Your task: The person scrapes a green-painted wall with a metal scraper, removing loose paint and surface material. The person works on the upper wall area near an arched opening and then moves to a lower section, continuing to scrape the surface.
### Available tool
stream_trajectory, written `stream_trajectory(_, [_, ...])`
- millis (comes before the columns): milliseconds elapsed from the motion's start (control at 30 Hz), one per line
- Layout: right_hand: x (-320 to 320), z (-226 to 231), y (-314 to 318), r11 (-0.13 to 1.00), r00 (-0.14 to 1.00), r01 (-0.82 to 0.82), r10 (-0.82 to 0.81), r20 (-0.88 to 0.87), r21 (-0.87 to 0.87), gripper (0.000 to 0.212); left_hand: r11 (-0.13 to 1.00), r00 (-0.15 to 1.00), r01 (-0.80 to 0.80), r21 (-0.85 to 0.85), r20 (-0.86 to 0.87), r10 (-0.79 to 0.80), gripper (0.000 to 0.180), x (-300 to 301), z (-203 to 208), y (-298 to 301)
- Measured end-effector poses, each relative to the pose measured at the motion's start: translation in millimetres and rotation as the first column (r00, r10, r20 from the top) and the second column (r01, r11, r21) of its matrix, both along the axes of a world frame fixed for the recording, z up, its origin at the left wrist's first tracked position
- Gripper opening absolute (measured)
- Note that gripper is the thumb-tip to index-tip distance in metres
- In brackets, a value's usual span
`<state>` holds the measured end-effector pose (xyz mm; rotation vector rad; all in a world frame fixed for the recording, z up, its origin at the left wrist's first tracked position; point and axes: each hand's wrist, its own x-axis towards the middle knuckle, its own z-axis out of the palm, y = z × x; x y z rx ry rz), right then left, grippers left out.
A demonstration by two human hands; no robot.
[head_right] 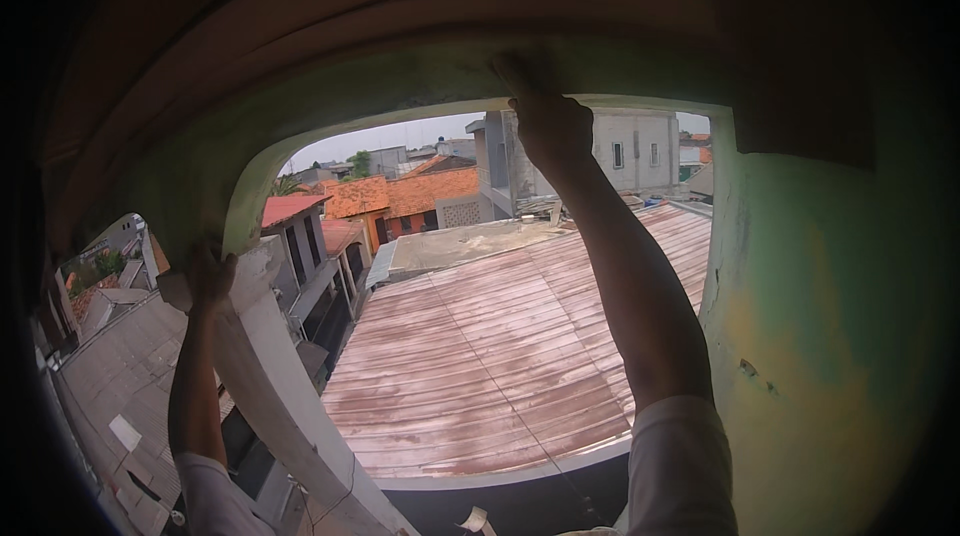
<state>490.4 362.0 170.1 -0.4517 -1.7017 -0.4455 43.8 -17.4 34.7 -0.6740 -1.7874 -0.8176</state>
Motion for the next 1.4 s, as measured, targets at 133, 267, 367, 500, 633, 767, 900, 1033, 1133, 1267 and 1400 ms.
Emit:
stream_trajectory(133, [3, 0, 14, 0.988, 0.996, -0.023, 0.036, -0.081, 0.153, 0.059, 0.979, 0.875, 0.182, -0.096, -0.438, -0.205, 0.058, 109, 82, 68])
stream_trajectory(267, [1, 3, 7, 0.989, 0.993, -0.043, 0.058, -0.105, 0.139, 0.060, 0.901, 0.680, 0.219, -0.375, -0.603, -0.417, 0.075, 212, 172, 129])
stream_trajectory(367, [-5, 4, 13, 0.989, 0.988, -0.060, 0.078, -0.131, 0.137, 0.060, 0.881, 0.727, 0.087, -0.464, -0.576, -0.375, 0.079, 244, 203, 170])
stream_trajectory(500, [-5, 9, 4, 0.996, 0.993, -0.061, 0.067, -0.095, 0.068, 0.057, 0.890, 0.750, -0.083, -0.448, -0.616, -0.240, 0.085, 231, 214, 193])
stream_trajectory(633, [-8, 8, 1, 0.991, 0.988, -0.113, 0.120, -0.094, 0.077, 0.053, 0.907, 0.688, -0.109, -0.407, -0.689, -0.226, 0.081, 220, 210, 192])
stream_trajectory(767, [-9, 7, -3, 0.985, 0.978, -0.174, 0.175, -0.110, 0.018, 0.050, 0.914, 0.651, -0.187, -0.361, -0.742, -0.160, 0.075, 228, 194, 199])
stream_trajectory(900, [-18, 8, -3, 0.981, 0.964, -0.183, 0.192, -0.182, 0.065, 0.049, 0.859, 0.668, -0.119, -0.498, -0.680, -0.302, 0.079, 258, 204, 205])
stream_trajectory(1033, [-22, 9, -8, 0.984, 0.965, -0.156, 0.170, -0.201, 0.083, 0.061, 0.828, 0.718, -0.029, -0.560, -0.588, -0.373, 0.087, 264, 214, 214])
stream_trajectory(1133, [-21, 17, -7, 0.991, 0.977, -0.127, 0.130, -0.171, 0.030, 0.063, 0.859, 0.616, -0.142, -0.491, -0.723, -0.311, 0.094, 268, 210, 216])
stream_trajectory(1267, [-22, 22, -9, 0.986, 0.974, -0.157, 0.163, -0.155, 0.049, 0.060, 0.855, 0.672, -0.203, -0.477, -0.703, -0.232, 0.096, 257, 207, 217])
stream_trajectory(1400, [-22, 22, -8, 0.985, 0.971, -0.104, 0.130, -0.199, 0.134, 0.058, 0.863, 0.648, -0.062, -0.501, -0.678, -0.347, 0.096, 237, 209, 226])
